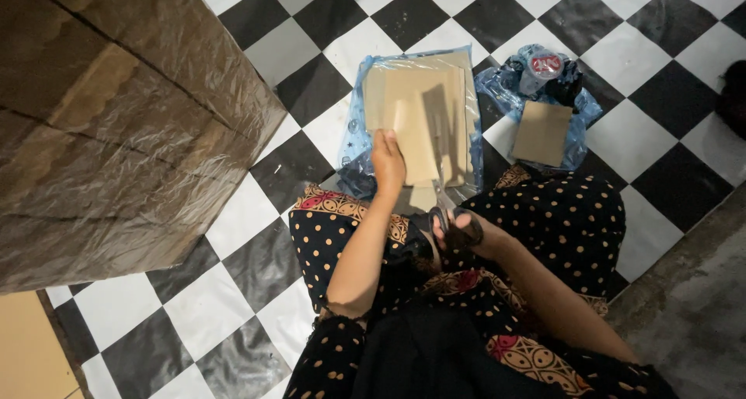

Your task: Cutting cardboard sheets with scissors and folding them into packaging inserts

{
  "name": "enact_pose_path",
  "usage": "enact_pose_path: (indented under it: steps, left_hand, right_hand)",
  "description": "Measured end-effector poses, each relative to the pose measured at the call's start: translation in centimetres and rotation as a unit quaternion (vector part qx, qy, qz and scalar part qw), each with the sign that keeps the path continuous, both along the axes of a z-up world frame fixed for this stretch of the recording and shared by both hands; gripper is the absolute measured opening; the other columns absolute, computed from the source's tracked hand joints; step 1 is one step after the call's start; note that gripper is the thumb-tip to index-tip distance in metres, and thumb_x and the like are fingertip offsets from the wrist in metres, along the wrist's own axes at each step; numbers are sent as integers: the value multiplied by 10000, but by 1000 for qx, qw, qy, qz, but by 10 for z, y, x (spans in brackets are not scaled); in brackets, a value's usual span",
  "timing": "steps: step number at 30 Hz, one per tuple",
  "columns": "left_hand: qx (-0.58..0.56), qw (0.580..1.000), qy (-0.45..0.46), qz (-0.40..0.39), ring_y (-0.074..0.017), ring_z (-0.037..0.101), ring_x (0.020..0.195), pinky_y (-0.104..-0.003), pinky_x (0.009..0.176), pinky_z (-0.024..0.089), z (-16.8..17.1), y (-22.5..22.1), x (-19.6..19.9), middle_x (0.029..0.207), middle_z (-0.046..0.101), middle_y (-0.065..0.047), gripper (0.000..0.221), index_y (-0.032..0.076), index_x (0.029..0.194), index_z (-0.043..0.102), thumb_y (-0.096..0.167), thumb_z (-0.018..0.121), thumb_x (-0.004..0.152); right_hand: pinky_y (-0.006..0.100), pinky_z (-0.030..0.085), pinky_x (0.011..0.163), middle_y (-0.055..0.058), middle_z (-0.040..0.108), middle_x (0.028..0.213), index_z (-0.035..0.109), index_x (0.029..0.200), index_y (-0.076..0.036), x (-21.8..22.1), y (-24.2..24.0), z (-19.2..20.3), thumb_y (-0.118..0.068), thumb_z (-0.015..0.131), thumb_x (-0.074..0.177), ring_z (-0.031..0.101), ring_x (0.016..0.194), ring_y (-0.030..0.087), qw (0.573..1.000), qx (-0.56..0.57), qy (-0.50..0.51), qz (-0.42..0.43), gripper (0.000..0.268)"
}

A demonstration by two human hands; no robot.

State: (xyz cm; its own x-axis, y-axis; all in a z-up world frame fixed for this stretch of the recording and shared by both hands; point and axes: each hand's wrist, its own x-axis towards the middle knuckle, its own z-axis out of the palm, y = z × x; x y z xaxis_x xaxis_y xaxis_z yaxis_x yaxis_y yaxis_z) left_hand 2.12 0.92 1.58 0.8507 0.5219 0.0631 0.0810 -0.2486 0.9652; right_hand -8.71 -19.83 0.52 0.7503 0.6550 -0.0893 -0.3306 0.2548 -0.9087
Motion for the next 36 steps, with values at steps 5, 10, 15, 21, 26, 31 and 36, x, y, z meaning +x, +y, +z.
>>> enact_pose_path:
  steps: [5, 10, 15, 21, 26, 31, 36]
  left_hand:
    - [9, 999, -1, -33, -519, 634, 923, -550, 809, 508, 5, -3, -6, 883, 638, -305, 228, 84, 1015, 543, 288, 469, 1085]
    - [11, 1000, 0, -30, -541, 631, 932, -565, 806, 511, 14, -1, -7, 900, 638, -326, 236, 77, 1040, 540, 297, 467, 1084]
    - [18, 999, 3, -38, -546, 631, 955, -578, 815, 508, 10, -1, -7, 901, 646, -323, 242, 84, 1062, 540, 307, 451, 1089]
    - [29, 996, 7, -83, -557, 640, 930, -601, 791, 509, 19, -10, -12, 883, 652, -332, 200, 100, 1088, 542, 281, 457, 1081]
    - [31, 997, 7, -76, -545, 649, 941, -588, 789, 512, 22, -8, -11, 885, 661, -335, 212, 104, 1114, 543, 289, 444, 1085]
    - [40, 995, 3, -86, -543, 654, 917, -587, 777, 515, 18, -6, -9, 866, 662, -325, 215, 104, 1082, 549, 294, 446, 1082]
    - [25, 995, 6, -95, -555, 645, 904, -597, 769, 506, 23, -9, -16, 860, 655, -330, 218, 95, 1065, 544, 285, 439, 1082]
  right_hand:
    - [343, 519, 627, 242, 702, 843, 660, 1054, 91, 7, 13, 6, -719, 527, 901, 716, 758, 316, 999, 36, -30, 9, 835]
    - [297, 468, 498, 191, 642, 575, 691, 753, 68, 0, 20, 22, -547, 517, 971, 623, 524, 254, 996, 13, -61, -67, 675]
    - [290, 441, 464, 192, 612, 520, 678, 755, 69, 4, 18, 9, -556, 574, 929, 597, 478, 231, 996, 37, -38, -77, 658]
    - [284, 512, 737, 84, 655, 920, 569, 1138, -79, 21, 18, 16, -908, 408, 825, 683, 837, 206, 998, 61, -2, 8, 901]
    - [295, 444, 536, 161, 634, 612, 645, 906, 39, 23, 21, -4, -554, 546, 973, 625, 550, 231, 993, 44, -60, -87, 605]
    - [306, 478, 494, 178, 617, 605, 633, 913, 55, 22, 19, -18, -513, 562, 955, 635, 504, 254, 990, 33, -50, -125, 574]
    - [301, 498, 548, 161, 639, 701, 633, 973, 24, 25, 12, 7, -583, 627, 892, 663, 581, 266, 995, 32, -7, -98, 612]
